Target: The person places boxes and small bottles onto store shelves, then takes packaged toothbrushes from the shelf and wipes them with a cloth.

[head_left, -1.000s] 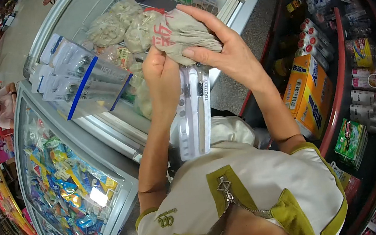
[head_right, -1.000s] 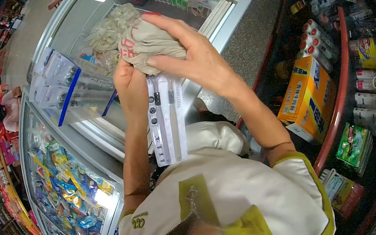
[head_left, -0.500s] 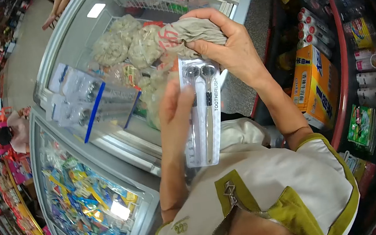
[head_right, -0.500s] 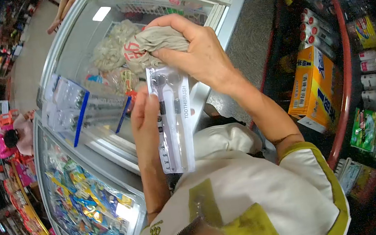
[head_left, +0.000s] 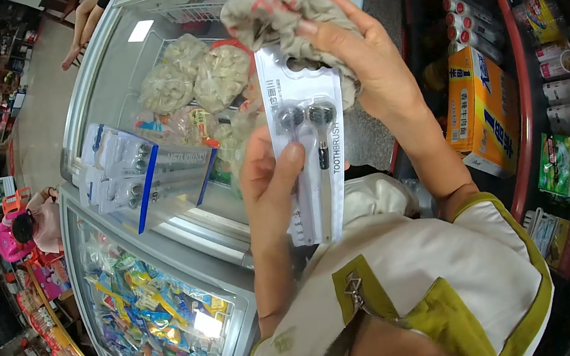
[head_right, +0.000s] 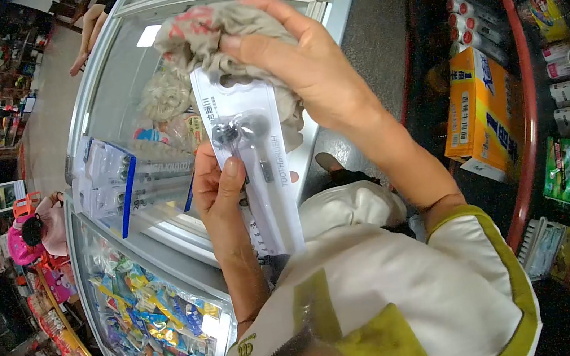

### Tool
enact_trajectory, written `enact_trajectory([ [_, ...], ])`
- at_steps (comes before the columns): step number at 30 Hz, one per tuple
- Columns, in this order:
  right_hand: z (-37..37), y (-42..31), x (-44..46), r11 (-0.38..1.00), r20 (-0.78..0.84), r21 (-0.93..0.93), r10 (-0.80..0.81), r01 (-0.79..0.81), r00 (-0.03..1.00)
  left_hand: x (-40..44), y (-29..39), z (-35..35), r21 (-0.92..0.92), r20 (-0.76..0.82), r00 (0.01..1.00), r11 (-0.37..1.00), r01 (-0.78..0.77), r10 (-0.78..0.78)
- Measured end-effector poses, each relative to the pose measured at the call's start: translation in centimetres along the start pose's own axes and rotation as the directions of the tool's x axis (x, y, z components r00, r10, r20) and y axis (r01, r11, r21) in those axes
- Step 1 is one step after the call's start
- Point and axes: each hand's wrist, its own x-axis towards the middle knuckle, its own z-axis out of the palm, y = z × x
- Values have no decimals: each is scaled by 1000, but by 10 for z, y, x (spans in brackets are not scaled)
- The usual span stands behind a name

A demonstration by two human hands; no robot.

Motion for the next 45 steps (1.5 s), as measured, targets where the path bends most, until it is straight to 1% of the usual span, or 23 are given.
enact_trajectory([
  [4,-7,4,2,996,-67,80,-39,44,997,3,7,7,-59,11,1000,998,-1,1],
  [7,-9,7,2,990,-105,117,-71,84,992,9,-3,1,-9,38,999,1000,-18,18],
  [10,-16,9,-2,987,-135,136,-66,84,989,10,-5,-6,-52,153,987,997,56,-47],
  [11,-18,8,-4,987,-154,142,-52,74,987,12,-9,-10,4,164,986,1000,29,-29],
  [16,-34,10,-2,968,-244,239,-23,82,970,18,-9,-10,17,34,993,993,-117,116],
  [17,-30,7,-4,978,-272,197,-9,65,962,21,-9,-12,-5,-3,990,990,-142,142],
  [20,-29,13,-12,986,-172,163,3,26,985,26,-10,-20,-213,-77,996,975,-59,44],
  [21,-20,14,-18,998,-191,66,14,-2,981,30,-15,-23,-167,-58,998,986,-21,11],
  [23,-4,19,-32,998,-70,-21,56,-58,996,37,-27,-41,-320,63,998,947,35,-16],
  [24,4,19,-41,991,-12,-71,109,-110,994,35,-19,-25,-242,-43,999,970,-1,-9],
  [25,11,16,-50,965,57,-239,128,-111,990,34,-12,-10,-156,-148,989,988,-21,-3],
  [26,16,13,-55,911,124,-400,158,-97,980,32,-12,-10,-144,-143,989,988,-51,31],
  [29,15,24,-59,749,336,-608,-58,264,940,29,-12,-11,-90,-160,984,991,-99,84],
  [32,14,28,-61,784,288,-567,-98,252,953,34,-7,-3,-139,-257,966,989,-41,4],
  [34,16,19,-61,948,111,-319,45,-8,993,43,-20,-29,-91,-185,979,993,72,-88],
  [36,16,17,-53,984,-72,81,163,-157,984,54,-27,-45,-319,177,979,935,151,-98],
  [37,10,17,-50,986,-103,102,142,-132,984,62,-27,-49,-529,464,885,813,244,36],
  [38,2,19,-47,987,-134,121,122,-106,983,65,-27,-51,-657,659,712,644,391,240],
  [39,-2,20,-46,987,-164,140,104,-81,981,64,-27,-53,-712,629,733,570,411,257],
  [42,8,12,-47,985,-152,166,63,-38,986,67,-30,-54,-743,594,762,539,396,259],
  [43,11,14,-50,999,-160,17,45,-42,986,76,-31,-51,-719,649,698,544,432,303],
  [44,10,16,-52,972,-23,-236,-23,17,999,77,-33,-41,-710,432,897,648,276,91],
  [45,9,20,-53,881,135,-460,-53,110,989,77,-20,-17,-633,122,989,761,140,-81],
])
